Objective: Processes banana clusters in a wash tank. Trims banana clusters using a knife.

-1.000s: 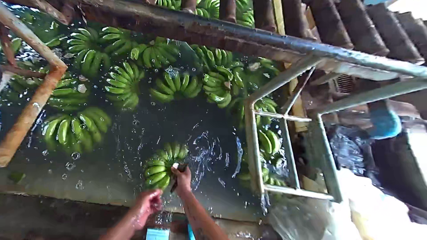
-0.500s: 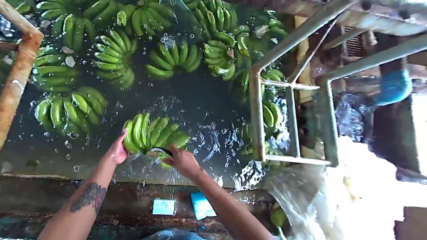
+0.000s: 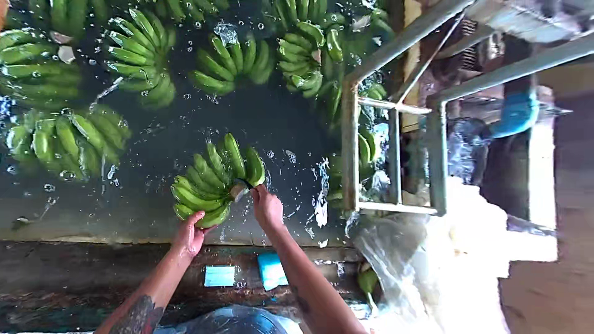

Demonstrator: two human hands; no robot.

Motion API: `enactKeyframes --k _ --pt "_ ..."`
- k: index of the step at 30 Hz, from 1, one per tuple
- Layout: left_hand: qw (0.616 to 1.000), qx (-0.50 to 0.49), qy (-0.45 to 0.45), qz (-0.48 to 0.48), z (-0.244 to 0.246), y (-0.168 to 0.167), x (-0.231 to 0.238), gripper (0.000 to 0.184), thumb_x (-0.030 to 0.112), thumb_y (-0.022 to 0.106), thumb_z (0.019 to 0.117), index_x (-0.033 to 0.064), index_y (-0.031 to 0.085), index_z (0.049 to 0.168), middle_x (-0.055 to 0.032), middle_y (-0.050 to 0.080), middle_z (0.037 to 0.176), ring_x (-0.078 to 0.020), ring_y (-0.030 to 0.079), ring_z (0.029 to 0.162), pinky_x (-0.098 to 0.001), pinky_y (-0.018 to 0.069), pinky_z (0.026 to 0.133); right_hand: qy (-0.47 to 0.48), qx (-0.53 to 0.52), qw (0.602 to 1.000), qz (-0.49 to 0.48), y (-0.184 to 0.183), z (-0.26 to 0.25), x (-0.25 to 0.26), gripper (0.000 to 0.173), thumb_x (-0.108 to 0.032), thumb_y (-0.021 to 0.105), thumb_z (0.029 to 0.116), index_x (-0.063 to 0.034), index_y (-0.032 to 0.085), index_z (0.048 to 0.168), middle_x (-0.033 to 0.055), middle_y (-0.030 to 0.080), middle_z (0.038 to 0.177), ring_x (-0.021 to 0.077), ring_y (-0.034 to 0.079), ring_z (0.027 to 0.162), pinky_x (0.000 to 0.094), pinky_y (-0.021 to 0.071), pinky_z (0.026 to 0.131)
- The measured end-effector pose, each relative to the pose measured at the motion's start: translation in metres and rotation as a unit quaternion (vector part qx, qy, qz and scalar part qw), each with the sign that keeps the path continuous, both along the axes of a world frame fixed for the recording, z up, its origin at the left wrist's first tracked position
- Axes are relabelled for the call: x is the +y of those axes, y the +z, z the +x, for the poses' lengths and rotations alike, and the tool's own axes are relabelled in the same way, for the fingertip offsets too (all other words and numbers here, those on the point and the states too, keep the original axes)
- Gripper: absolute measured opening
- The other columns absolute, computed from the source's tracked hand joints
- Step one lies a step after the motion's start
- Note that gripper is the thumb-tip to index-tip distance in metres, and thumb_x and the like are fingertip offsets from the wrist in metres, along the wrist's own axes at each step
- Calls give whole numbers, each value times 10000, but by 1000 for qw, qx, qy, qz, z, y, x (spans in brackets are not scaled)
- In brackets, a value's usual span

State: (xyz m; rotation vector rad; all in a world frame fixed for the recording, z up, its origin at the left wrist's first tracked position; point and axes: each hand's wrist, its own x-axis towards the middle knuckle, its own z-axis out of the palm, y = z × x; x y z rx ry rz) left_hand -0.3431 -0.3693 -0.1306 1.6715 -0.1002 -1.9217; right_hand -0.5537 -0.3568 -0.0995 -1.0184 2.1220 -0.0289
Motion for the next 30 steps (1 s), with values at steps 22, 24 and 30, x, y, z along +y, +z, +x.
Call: enactKeyframes --k 22,24,30 --pt "1000 10 27 -8 -48 14 -16 563 72 526 1008 91 297 1522 -236 560 1307 -346 658 1063 -475 595 825 -96 -63 989 -94 3 -39 22 363 -261 418 1107 0 601 1280 180 695 918 328 690 853 521 552 803" --pt "999 17 39 32 -51 31 -16 489 99 514 1012 68 362 1475 -230 557 1314 -346 646 1092 -473 589 846 -45 14 996 -71 2 -38 10 377 -297 413 1110 -30 604 1294 227 722 1013 417 711 982 602 537 868" --pt "992 36 78 97 -58 49 -9 415 133 497 1017 42 416 1413 -220 537 1304 -332 624 1106 -450 581 859 -51 39 995 -73 -8 -27 2 366 -292 414 1113 -49 609 1305 221 726 1068 411 713 1016 589 543 874"
